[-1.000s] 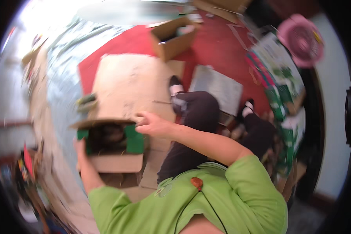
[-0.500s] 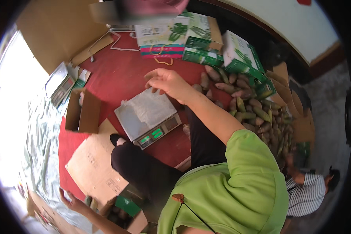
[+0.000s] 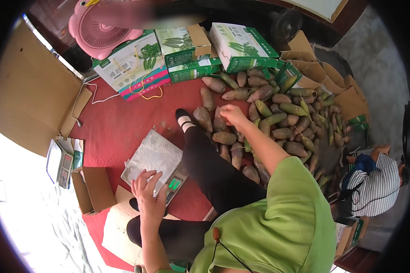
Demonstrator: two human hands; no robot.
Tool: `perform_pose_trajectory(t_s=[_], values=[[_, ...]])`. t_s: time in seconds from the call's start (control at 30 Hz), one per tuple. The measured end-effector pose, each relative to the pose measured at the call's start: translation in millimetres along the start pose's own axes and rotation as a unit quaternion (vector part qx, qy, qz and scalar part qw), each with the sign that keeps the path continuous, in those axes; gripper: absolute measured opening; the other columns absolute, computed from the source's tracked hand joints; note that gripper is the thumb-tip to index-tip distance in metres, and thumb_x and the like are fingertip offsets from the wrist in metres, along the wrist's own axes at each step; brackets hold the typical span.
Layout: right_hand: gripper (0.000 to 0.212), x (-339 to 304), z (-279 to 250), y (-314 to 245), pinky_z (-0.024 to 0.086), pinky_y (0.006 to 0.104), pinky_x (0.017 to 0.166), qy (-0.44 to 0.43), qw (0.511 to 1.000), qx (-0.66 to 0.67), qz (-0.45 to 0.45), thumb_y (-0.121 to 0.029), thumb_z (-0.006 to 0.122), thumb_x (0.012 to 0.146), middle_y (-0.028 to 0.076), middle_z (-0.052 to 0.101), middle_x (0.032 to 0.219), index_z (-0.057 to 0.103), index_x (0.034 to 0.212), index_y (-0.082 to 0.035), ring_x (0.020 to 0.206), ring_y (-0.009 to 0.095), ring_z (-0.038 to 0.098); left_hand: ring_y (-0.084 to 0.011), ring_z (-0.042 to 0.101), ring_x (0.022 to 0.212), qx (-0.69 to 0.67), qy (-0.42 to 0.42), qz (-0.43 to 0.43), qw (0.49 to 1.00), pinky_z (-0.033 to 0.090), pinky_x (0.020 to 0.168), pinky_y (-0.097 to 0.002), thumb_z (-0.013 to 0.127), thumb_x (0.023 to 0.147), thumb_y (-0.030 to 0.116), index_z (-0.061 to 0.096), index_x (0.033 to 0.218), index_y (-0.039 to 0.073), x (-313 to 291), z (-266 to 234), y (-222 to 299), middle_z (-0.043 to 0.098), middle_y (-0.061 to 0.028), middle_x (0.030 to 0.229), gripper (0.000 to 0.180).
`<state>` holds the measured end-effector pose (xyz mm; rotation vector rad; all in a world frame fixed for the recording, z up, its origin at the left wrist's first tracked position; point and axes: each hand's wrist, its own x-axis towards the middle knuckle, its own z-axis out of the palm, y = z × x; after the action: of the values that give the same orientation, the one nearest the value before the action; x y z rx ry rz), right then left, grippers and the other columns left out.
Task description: Sorting and weighing vegetables into boxes.
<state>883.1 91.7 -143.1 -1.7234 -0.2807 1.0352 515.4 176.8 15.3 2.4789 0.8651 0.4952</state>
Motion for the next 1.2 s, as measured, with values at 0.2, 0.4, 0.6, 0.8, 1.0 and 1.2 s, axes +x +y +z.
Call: perform_pose_trajectory(t_s=[0.2,0.4,0.6,0.8,1.0,1.2], values=[[0.021,23,-26,56,0.042,0.0252,0.057,0.062,0.994,0.006,0.091,-0.016,0.054,0.088,0.003,0.063,0.088,0.057,0.107,-0.009,0.066,0.01,0.056,-0.0281,0.051,0.105,0.009,-0.051,-0.089,0.995,0.032,0.096,-0.0409,0.067,0.073,0.012,0.062,0.106,0.008,-11,44,-51,0.058,-0.0089,0.106,0.033],[0.021,53,-44,75,0.041,0.0261,0.053,0.083,0.987,0.033,0.131,-0.014,0.054,0.088,0.003,0.063,0.088,0.057,0.108,-0.009,0.066,0.011,0.056,-0.0278,0.053,0.102,0.029,-0.085,-0.136,0.987,0.032,0.096,-0.0409,0.067,0.073,0.013,0.063,0.105,0.009,-5,57,-64,0.06,-0.0096,0.104,0.032],[0.02,92,-45,73,0.04,0.0246,0.049,0.082,0.988,0.039,0.123,-0.012,0.054,0.087,0.004,0.063,0.086,0.056,0.107,-0.009,0.064,0.011,0.056,-0.0287,0.054,0.101,0.058,-0.112,-0.136,0.983,0.035,0.094,-0.0402,0.067,0.073,0.011,0.064,0.104,0.008,4,65,-62,0.06,-0.0111,0.102,0.031],[0.012,119,-45,71,0.044,0.0323,0.059,0.092,0.985,0.063,0.129,-0.014,0.055,0.085,0.002,0.062,0.079,0.058,0.096,-0.013,0.064,0.014,0.057,-0.0292,0.053,0.107,0.042,-0.164,-0.178,0.969,0.026,0.103,-0.0496,0.065,0.076,0.017,0.062,0.108,0.01,10,71,-72,0.059,-0.0113,0.106,0.033],[0.014,149,-58,55,0.042,0.0288,0.057,0.102,0.986,0.065,0.116,-0.016,0.056,0.087,0.001,0.063,0.086,0.058,0.1,-0.013,0.066,0.011,0.057,-0.0283,0.054,0.104,0.056,-0.187,-0.167,0.966,0.029,0.1,-0.046,0.066,0.075,0.014,0.061,0.109,0.009,11,78,-81,0.06,-0.0111,0.103,0.034],[0.01,184,-80,41,0.042,0.0286,0.057,0.115,0.984,0.109,0.085,-0.016,0.058,0.086,0.001,0.063,0.084,0.058,0.095,-0.012,0.066,0.011,0.058,-0.0278,0.055,0.101,0.066,-0.2,-0.183,0.96,0.032,0.096,-0.0432,0.067,0.072,0.017,0.063,0.106,0.009,0,86,-100,0.061,-0.0106,0.101,0.035]])
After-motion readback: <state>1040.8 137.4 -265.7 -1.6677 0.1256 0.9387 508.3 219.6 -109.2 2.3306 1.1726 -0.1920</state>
